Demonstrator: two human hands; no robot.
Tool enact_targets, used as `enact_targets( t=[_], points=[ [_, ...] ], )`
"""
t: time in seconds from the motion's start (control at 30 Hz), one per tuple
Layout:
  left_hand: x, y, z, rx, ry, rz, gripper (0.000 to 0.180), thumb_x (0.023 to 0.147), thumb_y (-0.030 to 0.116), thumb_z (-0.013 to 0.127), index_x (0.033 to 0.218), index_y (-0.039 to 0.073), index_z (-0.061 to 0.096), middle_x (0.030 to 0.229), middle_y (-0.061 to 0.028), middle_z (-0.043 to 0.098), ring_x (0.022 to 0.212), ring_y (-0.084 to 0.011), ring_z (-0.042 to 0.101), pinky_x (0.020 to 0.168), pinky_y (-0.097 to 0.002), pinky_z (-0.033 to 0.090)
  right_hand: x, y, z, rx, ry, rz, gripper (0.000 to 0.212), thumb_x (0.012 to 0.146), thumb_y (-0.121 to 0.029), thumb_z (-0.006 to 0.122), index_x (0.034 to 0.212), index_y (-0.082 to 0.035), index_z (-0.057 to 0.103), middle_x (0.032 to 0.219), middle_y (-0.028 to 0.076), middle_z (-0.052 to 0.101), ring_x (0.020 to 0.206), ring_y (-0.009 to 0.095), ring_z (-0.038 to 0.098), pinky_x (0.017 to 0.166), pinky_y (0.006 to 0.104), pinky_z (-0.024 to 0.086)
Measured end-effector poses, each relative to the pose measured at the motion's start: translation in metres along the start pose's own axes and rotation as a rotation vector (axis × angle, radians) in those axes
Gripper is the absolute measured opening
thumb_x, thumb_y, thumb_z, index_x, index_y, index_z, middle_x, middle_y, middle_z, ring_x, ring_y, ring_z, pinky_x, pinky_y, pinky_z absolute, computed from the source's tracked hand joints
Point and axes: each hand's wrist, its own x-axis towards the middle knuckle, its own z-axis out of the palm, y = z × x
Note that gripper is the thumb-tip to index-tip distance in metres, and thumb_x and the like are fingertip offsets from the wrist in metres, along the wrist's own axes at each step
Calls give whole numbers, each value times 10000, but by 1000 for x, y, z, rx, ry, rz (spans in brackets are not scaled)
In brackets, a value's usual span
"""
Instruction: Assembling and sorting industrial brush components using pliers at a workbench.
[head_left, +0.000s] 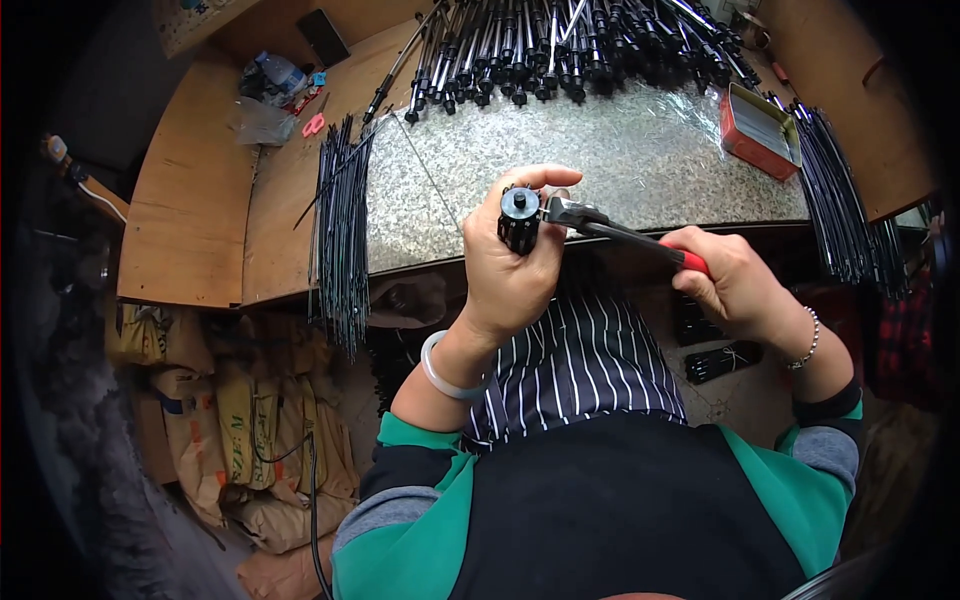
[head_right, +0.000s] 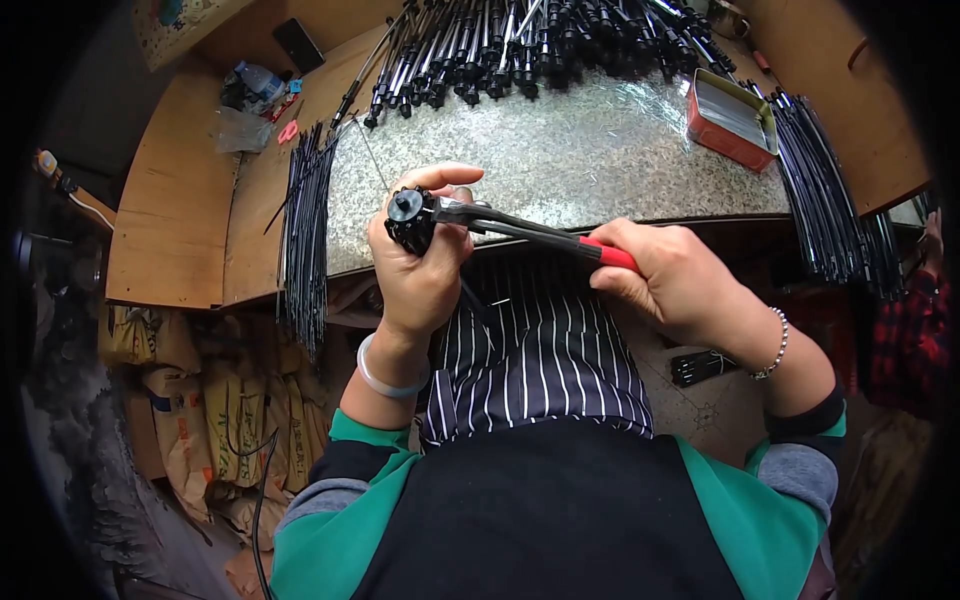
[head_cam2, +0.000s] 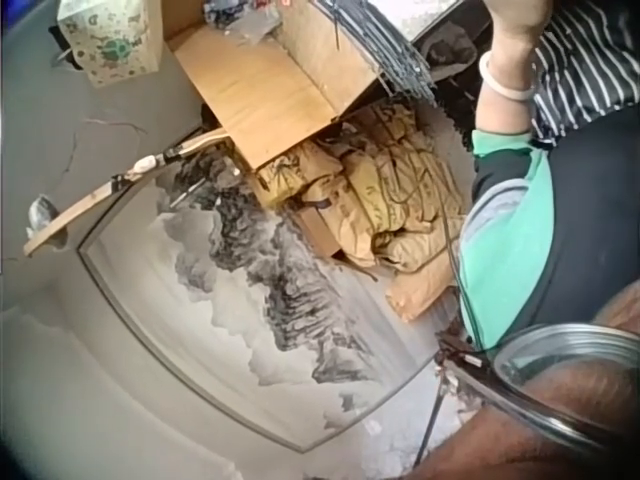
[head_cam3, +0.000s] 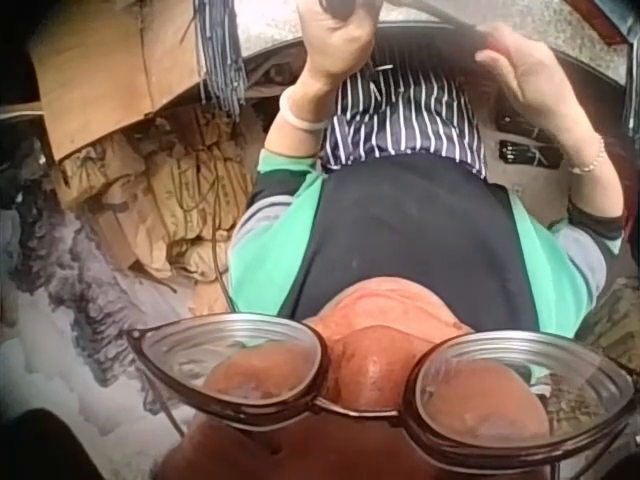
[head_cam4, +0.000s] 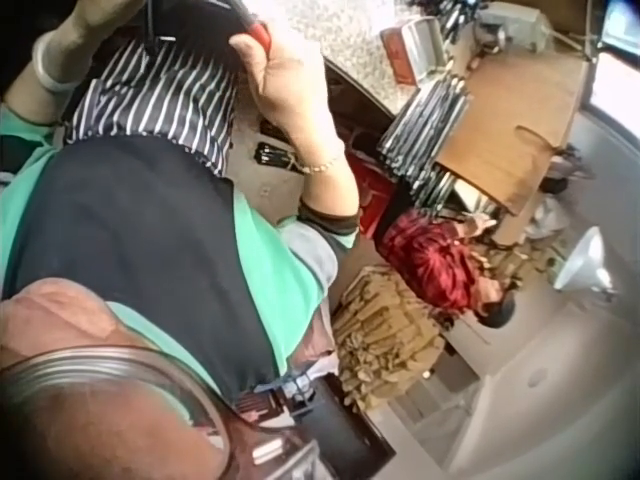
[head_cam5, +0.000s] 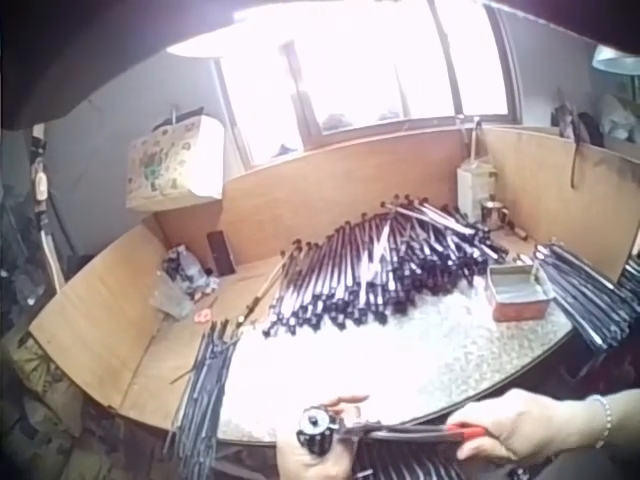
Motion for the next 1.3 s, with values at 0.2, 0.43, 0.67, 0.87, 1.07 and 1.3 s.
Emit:
enact_targets(
  t=[0.2,0.43,0.67,0.87,1.07,1.3],
  points=[
    [7,1,0,188,-56,160,295,789,-79,509,1058,19,580,688,-11,561,534,-65,446,506,-196,381,4,-23,-38,-363,-172,192,247,849,-240,599,947,-28,520,900,142,583,709,245,568,616,313,445],
    [29,5,-36,-642,-6,-129,274,881,39,514,1155,30,522,655,8,539,508,-47,444,486,-198,410,10,65,-3,-491,273,255,328,841,-261,581,1056,-24,510,971,134,560,789,286,544,704,331,432],
    [46,-1,-13,-1187,261,-219,384,950,379,442,1196,85,450,758,-22,577,655,-97,543,661,-246,471,35,103,16,-520,567,45,469,836,-261,603,1226,-53,445,1238,133,469,1124,256,475,926,373,396],
    [1,-24,34,-1024,-433,-814,481,931,501,415,1029,47,540,849,-94,596,702,-152,573,646,-249,463,87,-19,23,1397,682,-416,391,890,-252,594,1167,1,484,1080,163,589,999,242,582,897,344,467],
    [42,15,17,-91,10,140,294,829,31,604,1109,3,521,975,-84,547,705,-123,520,683,-219,449,103,-11,11,778,425,-302,273,880,-89,582,1129,11,533,936,104,619,836,165,605,744,278,511],
    [71,38,12,-132,31,210,454,810,2,635,1225,11,453,1003,-88,550,808,-137,546,727,-227,457,105,-28,22,552,783,-415,428,802,-100,666,1192,0,521,1071,141,562,880,167,563,713,291,497]
  ],
)
